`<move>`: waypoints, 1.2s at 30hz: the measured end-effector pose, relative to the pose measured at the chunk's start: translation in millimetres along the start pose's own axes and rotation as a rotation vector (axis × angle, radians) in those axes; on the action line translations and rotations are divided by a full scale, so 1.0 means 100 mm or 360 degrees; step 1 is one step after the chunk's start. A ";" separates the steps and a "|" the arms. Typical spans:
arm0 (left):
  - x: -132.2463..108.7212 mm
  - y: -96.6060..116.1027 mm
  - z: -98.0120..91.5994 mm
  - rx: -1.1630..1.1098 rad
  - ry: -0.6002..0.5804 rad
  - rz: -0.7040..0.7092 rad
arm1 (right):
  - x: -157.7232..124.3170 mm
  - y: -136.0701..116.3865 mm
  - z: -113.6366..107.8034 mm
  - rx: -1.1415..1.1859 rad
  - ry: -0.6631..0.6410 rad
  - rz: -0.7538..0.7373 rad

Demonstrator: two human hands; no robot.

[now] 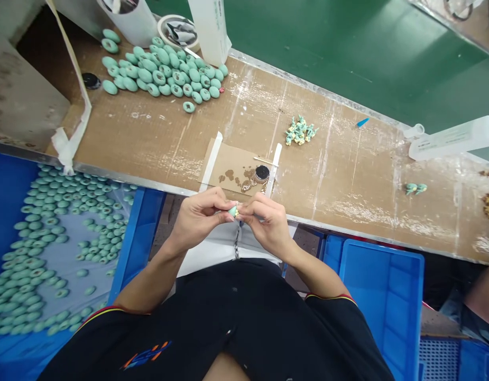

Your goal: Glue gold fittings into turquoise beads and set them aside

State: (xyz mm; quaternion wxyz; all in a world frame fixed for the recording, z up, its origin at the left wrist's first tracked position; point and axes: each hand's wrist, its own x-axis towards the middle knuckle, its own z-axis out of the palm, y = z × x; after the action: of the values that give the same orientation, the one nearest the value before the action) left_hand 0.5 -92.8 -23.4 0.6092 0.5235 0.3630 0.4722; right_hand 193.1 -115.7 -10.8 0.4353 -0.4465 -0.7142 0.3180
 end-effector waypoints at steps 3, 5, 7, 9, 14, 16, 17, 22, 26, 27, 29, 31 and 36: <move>-0.02 -0.03 -0.01 0.0049 0.0016 0.0007 | 0.00 0.03 0.03 0.0015 -0.0025 0.0016; -0.03 -0.04 -0.03 0.0065 0.0019 0.0013 | 0.00 0.05 0.06 0.0056 -0.0038 0.0040; -0.04 -0.02 -0.05 0.0085 0.0025 0.0018 | 0.01 0.06 0.09 0.0100 -0.0042 0.0072; -0.05 0.00 -0.08 0.0100 0.0044 0.0003 | 0.04 0.06 0.11 0.0147 -0.0039 0.0088; -0.06 0.05 -0.06 -0.0058 0.0089 -0.0182 | 0.13 0.08 0.06 0.0262 -0.0173 0.0069; -0.07 0.05 -0.01 -0.0133 0.0070 -0.0271 | 0.13 0.05 0.01 0.0222 -0.0233 0.0036; -0.07 0.04 0.02 -0.0151 0.0058 -0.0302 | 0.11 0.02 0.00 0.0166 -0.0247 0.0022; -0.05 0.00 0.10 -0.0122 -0.0059 -0.0349 | -0.08 -0.02 -0.12 -0.0183 -0.0209 0.0027; 0.02 -0.01 -0.07 -0.0011 -0.0051 -0.0305 | -0.16 0.43 -0.68 -0.0553 0.0258 0.0218; 0.03 -0.02 -0.14 0.0031 0.0040 -0.0291 | -0.16 0.60 -0.91 -0.0694 0.0470 0.0348; 0.04 -0.04 -0.28 0.0118 0.0274 -0.0269 | -0.17 0.97 -1.41 -0.0937 0.0891 0.0692; 0.01 -0.06 -0.40 0.0216 0.0479 -0.0266 | -0.18 1.30 -1.88 -0.1120 0.1148 0.1013; -0.04 -0.08 -0.67 0.0453 0.0743 -0.0235 | -0.21 1.69 -2.57 -0.1391 0.1324 0.1313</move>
State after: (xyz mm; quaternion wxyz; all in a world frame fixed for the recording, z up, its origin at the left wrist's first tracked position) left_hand -62.1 -77.2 -44.6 0.4623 0.4530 0.5932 0.4787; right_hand 491.7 -50.9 -52.8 0.2974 -0.8960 -0.3252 -0.0539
